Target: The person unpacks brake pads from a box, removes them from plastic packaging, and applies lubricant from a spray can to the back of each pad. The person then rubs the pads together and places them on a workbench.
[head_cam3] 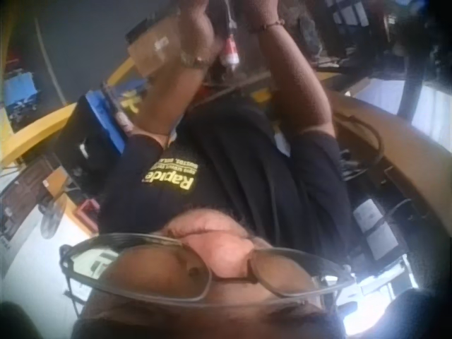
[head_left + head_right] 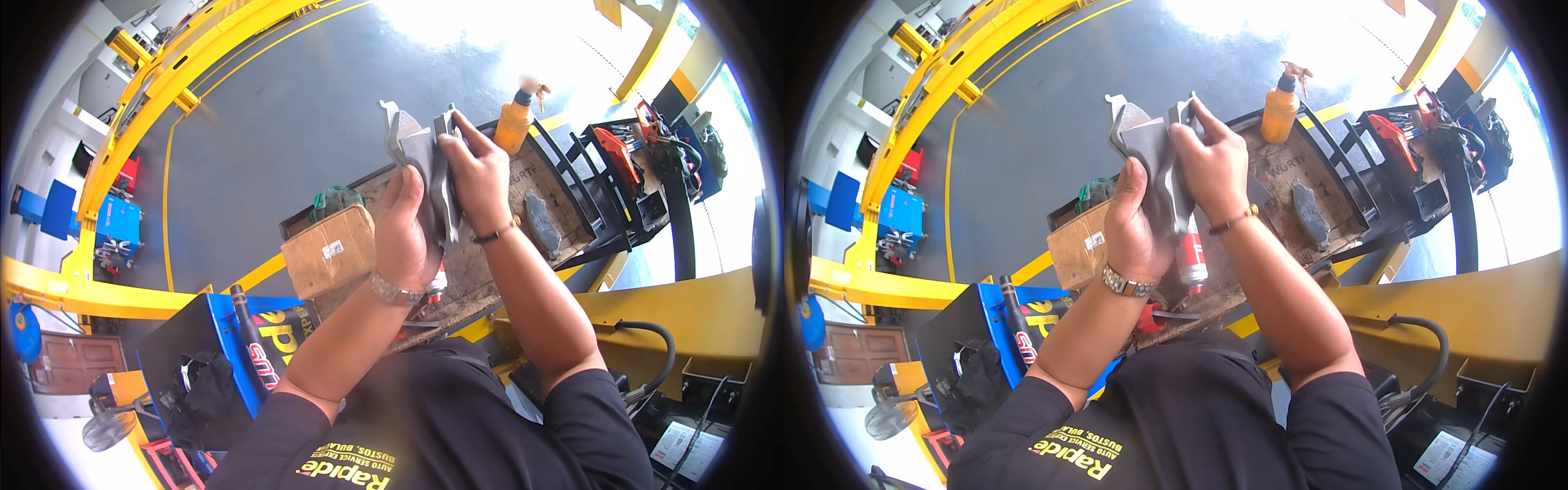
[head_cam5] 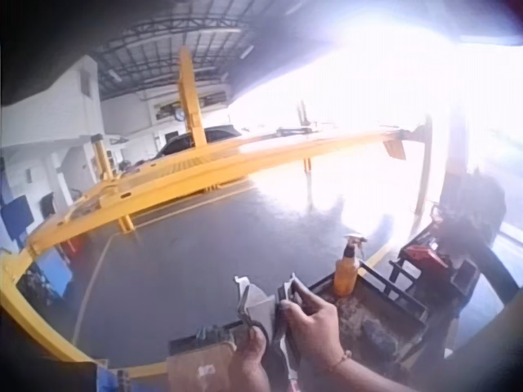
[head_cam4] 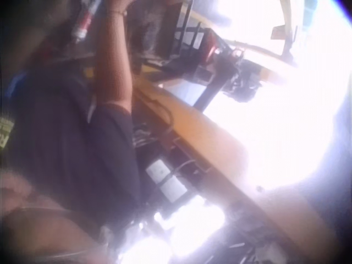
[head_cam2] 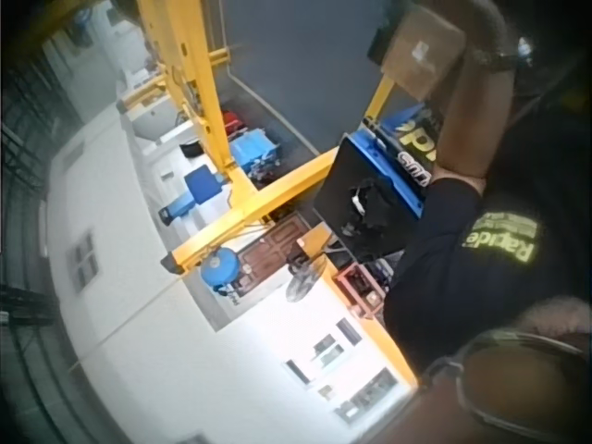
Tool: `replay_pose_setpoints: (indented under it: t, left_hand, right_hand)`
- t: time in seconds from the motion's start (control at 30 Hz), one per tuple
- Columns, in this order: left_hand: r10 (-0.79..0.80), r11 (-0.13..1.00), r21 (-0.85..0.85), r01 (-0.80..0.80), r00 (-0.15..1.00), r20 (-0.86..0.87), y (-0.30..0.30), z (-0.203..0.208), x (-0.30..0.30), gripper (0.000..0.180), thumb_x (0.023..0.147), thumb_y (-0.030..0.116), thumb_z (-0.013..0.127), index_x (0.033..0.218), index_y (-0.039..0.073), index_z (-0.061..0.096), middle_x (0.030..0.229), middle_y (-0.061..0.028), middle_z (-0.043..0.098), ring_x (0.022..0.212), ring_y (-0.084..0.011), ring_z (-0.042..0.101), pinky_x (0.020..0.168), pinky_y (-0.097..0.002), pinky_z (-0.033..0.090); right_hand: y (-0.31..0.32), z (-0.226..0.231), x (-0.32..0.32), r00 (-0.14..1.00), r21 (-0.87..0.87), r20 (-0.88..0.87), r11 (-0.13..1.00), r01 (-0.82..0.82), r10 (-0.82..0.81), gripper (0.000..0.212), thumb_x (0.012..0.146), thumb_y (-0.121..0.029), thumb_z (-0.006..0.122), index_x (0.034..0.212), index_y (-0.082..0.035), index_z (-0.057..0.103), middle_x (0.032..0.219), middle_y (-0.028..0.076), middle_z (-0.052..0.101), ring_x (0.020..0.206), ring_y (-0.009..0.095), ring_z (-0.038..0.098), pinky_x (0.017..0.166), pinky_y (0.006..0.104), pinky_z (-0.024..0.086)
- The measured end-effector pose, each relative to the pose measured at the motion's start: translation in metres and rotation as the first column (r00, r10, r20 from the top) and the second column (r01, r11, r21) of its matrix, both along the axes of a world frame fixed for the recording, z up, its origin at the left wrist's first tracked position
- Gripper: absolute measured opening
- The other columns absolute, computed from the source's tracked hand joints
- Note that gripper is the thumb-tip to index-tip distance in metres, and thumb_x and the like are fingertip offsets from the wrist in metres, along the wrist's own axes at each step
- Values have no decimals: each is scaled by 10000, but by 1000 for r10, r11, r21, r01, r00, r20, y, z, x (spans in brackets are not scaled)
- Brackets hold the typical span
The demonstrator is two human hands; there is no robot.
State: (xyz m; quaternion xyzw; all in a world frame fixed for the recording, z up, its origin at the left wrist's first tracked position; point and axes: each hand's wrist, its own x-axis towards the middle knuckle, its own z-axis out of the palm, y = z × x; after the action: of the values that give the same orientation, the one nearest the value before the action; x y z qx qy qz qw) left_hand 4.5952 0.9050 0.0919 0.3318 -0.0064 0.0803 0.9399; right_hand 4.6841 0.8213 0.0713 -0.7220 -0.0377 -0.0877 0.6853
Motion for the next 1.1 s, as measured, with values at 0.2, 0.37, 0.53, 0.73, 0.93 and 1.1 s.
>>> replay_pose_setpoints:
  t: [0.2, 0.37, 0.53, 0.73, 0.93, 1.1]
  left_hand:
    - [-52, 996, -71, 50, 998, -20, -2, -13, -6, 525, 1014, 444, 534, 1367, 57, 498, 1279, -88, 599, 1165, -231, 580, 995, -404, 468]
    - [-145, 981, -144, 132, 986, -85, 16, -31, -11, 579, 998, 529, 510, 1349, 68, 513, 1226, -103, 630, 1111, -274, 632, 940, -418, 527]
    - [-121, 976, -201, 84, 976, -182, 24, -47, -5, 583, 1022, 532, 447, 1354, 56, 512, 1228, -106, 632, 1126, -282, 628, 942, -414, 525]
    - [-117, 988, -123, 97, 980, -164, 15, -73, 3, 509, 1019, 490, 494, 1311, 72, 501, 1197, -70, 617, 1119, -210, 609, 960, -389, 493]
    - [-172, 977, -143, 157, 980, -103, 9, -75, 3, 361, 1057, 320, 474, 1354, 119, 437, 1292, -83, 550, 1200, -222, 558, 1044, -412, 437]
    - [-104, 990, -114, 88, 984, -147, 5, -65, -1, 393, 1057, 375, 461, 1306, 77, 521, 1214, -82, 611, 1165, -219, 583, 999, -396, 466]
  right_hand:
    - [-15, 26, 26, 989, -87, 84, 987, 132, -125, 593, 813, -274, 711, 1333, -7, 614, 867, 94, 715, 769, 81, 614, 724, 250, 506]
    - [-45, 22, 8, 998, 390, -58, 921, -7, 32, 529, 855, -171, 677, 1334, 41, 601, 938, 15, 644, 767, 60, 539, 664, 197, 427]
    - [-62, 8, -37, 963, 310, -135, 933, -182, 233, 529, 869, -172, 623, 1359, 23, 588, 901, -8, 616, 735, 57, 518, 663, 196, 410]
    - [-41, -16, -63, 921, 144, -137, 927, -346, 365, 523, 872, -92, 685, 1382, -34, 584, 785, -63, 561, 695, 18, 467, 641, 196, 418]
    - [-32, -28, -70, 966, -286, 110, 939, -193, 232, 581, 767, -236, 756, 1299, -29, 644, 773, 95, 625, 663, 178, 573, 666, 295, 485]
    - [-36, -41, -73, 965, -200, 80, 952, -232, 251, 585, 767, -182, 745, 1327, -53, 633, 796, 77, 608, 714, 168, 569, 700, 303, 479]
